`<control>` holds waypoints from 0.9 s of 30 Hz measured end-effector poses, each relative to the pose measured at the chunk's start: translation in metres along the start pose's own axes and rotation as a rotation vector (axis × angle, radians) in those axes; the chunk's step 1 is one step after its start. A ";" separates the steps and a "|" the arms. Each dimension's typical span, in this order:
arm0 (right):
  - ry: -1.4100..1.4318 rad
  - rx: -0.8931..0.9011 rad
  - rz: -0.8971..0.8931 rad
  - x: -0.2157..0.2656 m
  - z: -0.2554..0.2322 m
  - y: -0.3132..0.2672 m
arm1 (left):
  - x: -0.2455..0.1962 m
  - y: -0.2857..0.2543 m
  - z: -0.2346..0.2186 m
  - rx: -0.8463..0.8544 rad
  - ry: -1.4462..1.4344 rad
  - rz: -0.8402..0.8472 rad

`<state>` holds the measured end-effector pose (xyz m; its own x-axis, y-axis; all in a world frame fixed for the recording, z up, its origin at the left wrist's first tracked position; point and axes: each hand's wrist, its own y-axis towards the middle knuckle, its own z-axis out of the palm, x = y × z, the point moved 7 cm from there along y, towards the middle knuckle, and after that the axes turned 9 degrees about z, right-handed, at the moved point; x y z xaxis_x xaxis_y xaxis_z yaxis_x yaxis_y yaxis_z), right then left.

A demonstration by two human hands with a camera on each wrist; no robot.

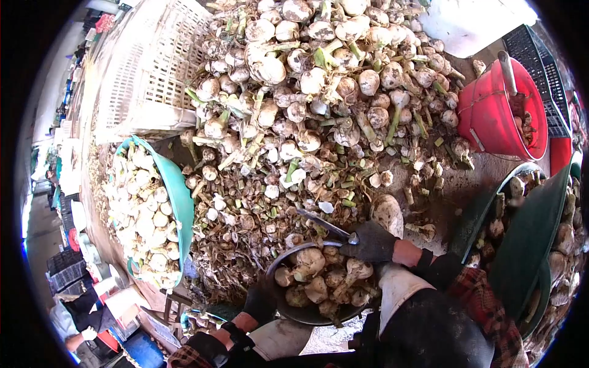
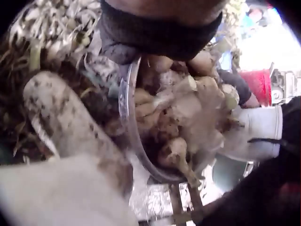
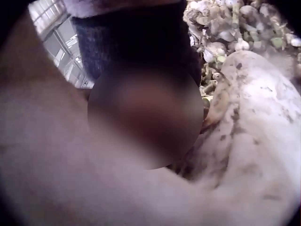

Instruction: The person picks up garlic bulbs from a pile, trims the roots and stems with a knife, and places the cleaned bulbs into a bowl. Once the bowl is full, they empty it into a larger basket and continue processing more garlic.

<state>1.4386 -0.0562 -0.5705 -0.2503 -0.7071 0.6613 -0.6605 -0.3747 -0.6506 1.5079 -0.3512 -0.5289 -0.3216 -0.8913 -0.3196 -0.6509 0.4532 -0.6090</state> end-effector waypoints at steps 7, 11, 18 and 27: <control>0.240 -0.335 0.197 0.024 -0.082 -0.001 | 0.040 0.084 -0.085 -0.326 0.013 0.228; 0.437 -0.331 0.299 -0.011 -0.078 0.023 | 0.023 0.131 -0.141 0.158 -0.258 0.101; 0.465 -0.606 0.125 -0.007 -0.098 0.006 | -0.001 0.189 -0.254 -0.771 -0.201 0.205; 0.465 -0.632 0.127 -0.005 -0.108 -0.001 | 0.024 0.263 -0.245 -0.909 0.094 0.053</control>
<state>1.3640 0.0125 -0.5330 -0.5283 -0.3462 0.7752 -0.8489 0.2016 -0.4885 1.1607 -0.2566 -0.5186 -0.3954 -0.8849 -0.2461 -0.9116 0.3452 0.2231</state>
